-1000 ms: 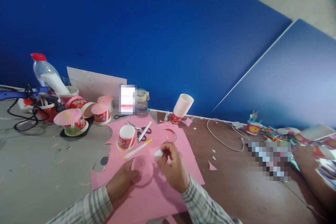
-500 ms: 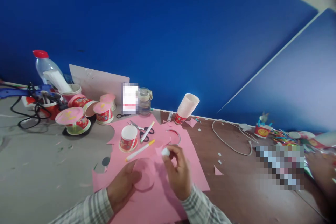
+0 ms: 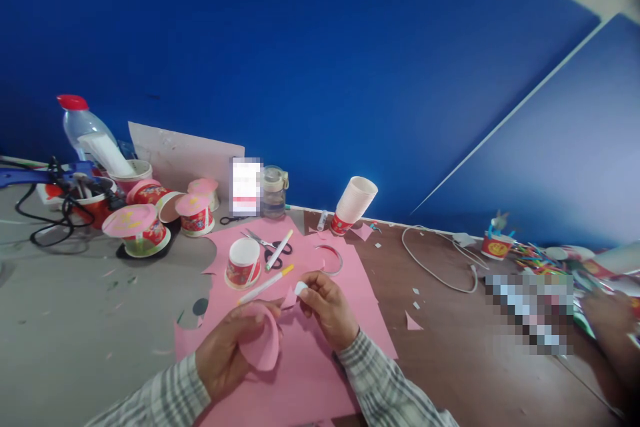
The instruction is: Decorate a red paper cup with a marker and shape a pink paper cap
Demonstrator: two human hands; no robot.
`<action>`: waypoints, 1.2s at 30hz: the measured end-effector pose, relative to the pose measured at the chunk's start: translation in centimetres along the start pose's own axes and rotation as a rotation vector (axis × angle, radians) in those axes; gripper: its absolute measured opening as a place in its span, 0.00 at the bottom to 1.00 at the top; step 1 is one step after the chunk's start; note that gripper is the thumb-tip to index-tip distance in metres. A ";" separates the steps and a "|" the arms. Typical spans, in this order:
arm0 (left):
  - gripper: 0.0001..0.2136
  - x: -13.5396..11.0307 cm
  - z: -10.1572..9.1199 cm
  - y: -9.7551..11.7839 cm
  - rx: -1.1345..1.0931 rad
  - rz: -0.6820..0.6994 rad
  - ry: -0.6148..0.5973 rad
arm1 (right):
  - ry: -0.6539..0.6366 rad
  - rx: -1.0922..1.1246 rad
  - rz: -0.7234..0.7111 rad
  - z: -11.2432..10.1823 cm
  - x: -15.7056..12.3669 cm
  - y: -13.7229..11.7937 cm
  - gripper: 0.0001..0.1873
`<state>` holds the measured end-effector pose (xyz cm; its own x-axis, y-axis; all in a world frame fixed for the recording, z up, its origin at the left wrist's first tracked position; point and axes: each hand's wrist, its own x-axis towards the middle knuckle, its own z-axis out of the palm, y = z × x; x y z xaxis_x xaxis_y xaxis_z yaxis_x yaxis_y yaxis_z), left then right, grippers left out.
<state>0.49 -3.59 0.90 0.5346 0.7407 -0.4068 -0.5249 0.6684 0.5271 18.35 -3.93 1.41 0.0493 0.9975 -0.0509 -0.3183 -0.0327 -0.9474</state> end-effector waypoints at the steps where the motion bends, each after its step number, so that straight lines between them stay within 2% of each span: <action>1: 0.11 0.0 -0.1 0.0 -0.016 0.000 0.002 | -0.007 -0.011 -0.005 0.0 0.0 -0.1 0.08; 5: 0.14 0.2 -0.3 -0.2 0.001 -0.005 0.041 | 0.004 -0.040 -0.030 -0.2 0.2 -0.1 0.09; 10: 0.17 0.4 -0.2 -0.3 0.059 0.038 0.110 | 0.121 -0.014 -0.099 -1.5 1.0 -0.3 0.10; 15: 0.13 0.2 0.3 -0.2 0.092 0.126 0.186 | 0.034 0.018 -0.037 -1.4 0.8 -0.5 0.11; 20: 0.13 0.0 -0.1 -0.4 0.088 -0.011 0.040 | -0.063 -0.021 0.022 -0.4 0.1 -0.1 0.10; 22: 0.14 0.1 -0.3 -0.5 0.087 -0.009 0.032 | -0.032 -0.028 0.005 -0.6 0.3 -0.1 0.11; 26: 0.15 0.5 0.0 -0.6 0.076 0.067 0.143 | 0.146 0.014 -0.114 -1.5 1.1 -0.8 0.10; 28: 0.18 0.6 0.3 -0.7 0.035 0.078 0.178 | 0.180 0.027 -0.152 -1.7 1.3 -1.4 0.10; 32: 0.21 0.6 0.6 -0.9 -0.027 0.050 0.170 | 0.102 -0.015 -0.138 -0.4 0.0 -1.5 0.10; 34: 0.18 0.6 0.7 -1.0 -0.008 0.065 0.139 | 0.050 -0.072 -0.125 0.8 -1.2 -1.1 0.08; 36: 0.14 0.5 0.8 -1.0 0.019 0.105 0.079 | 0.026 -0.183 -0.168 2.0 -2.6 -0.8 0.09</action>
<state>1.78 -3.92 0.75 0.4229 0.8102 -0.4059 -0.5622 0.5859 0.5837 16.62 -6.35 2.93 0.1118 0.9881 0.1059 -0.1271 0.1199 -0.9846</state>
